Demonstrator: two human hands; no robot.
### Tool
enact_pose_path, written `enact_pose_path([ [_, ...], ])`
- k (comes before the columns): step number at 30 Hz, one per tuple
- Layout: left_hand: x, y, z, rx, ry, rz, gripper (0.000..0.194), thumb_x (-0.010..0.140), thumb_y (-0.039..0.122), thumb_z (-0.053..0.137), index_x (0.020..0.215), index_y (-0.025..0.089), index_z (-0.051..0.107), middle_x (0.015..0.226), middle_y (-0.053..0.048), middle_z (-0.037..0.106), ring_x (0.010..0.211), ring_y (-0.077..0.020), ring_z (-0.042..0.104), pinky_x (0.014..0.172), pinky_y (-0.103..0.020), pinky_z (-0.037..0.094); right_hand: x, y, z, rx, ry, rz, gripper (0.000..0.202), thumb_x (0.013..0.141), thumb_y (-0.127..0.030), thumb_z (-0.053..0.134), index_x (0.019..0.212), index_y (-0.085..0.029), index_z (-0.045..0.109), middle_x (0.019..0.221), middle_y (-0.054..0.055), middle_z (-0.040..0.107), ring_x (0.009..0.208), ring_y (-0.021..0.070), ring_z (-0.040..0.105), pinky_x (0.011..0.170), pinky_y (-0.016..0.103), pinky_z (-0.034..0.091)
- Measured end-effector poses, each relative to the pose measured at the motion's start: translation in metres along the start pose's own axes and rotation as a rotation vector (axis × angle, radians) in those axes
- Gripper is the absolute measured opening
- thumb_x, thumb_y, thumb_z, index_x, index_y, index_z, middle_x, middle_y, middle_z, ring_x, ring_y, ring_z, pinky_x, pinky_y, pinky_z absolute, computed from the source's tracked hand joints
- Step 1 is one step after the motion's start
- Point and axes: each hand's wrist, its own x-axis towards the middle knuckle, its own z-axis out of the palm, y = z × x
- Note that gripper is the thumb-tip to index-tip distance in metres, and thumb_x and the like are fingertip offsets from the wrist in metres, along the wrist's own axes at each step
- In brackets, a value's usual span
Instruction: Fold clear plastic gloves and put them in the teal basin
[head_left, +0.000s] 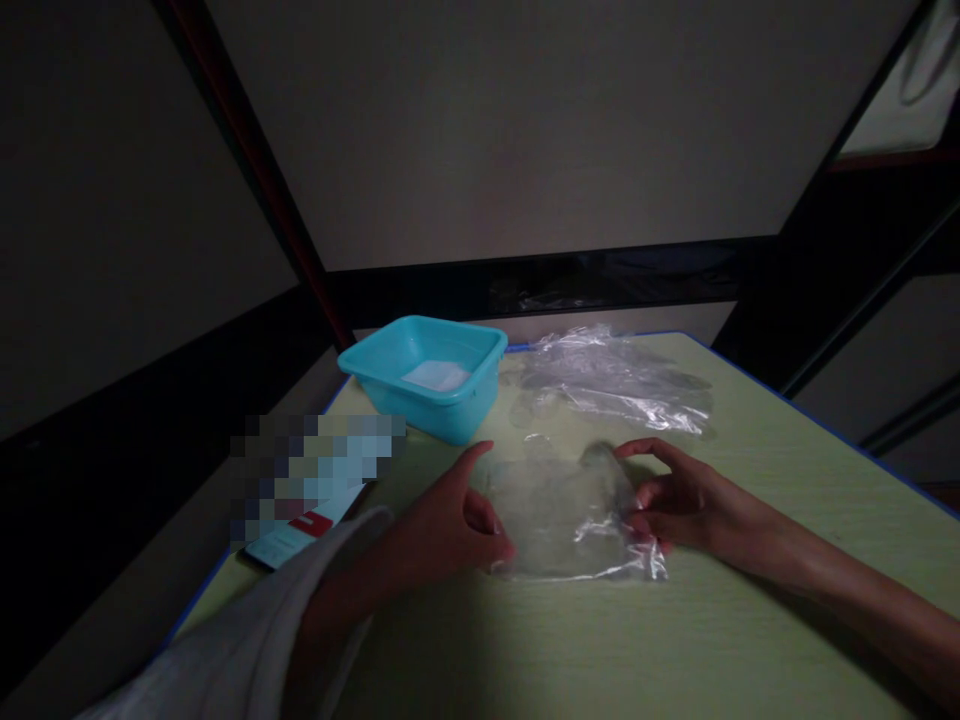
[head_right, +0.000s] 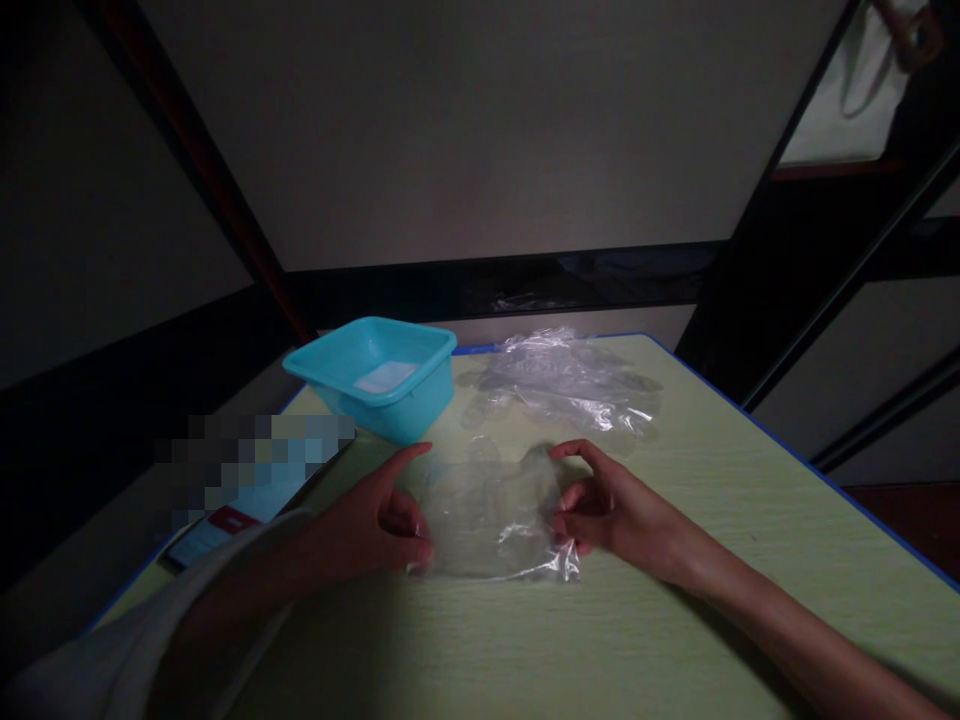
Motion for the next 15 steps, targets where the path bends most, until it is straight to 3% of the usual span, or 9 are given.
enact_pose_path([
  [7,0.0039,0.0033,-0.0024,-0.008,0.091,0.057,0.087,0.061,0.014,0.062,0.135,0.010,0.016,0.058,0.008,0.056,0.047,-0.0089,0.051,0.037,-0.015,0.036,0.0009,-0.0008,0.0010,-0.080,0.144,-0.090,0.061,0.063,-0.042,0.071,0.104,-0.023,0.031,0.058,-0.007,0.053,0.049,0.0116,0.052,0.044,0.025,0.040],
  [15,0.0011,0.0019,0.0034,0.063,0.099,0.014,0.089,0.062,0.006,0.058,0.137,0.016,0.013,0.064,0.009,0.051,0.049,-0.0087,0.053,0.035,-0.014,0.036,0.0018,-0.0007,0.0037,-0.128,0.119,-0.026,0.059,0.060,-0.037,0.069,0.103,-0.023,0.031,0.060,-0.009,0.050,0.044,0.0084,0.048,0.040,0.021,0.033],
])
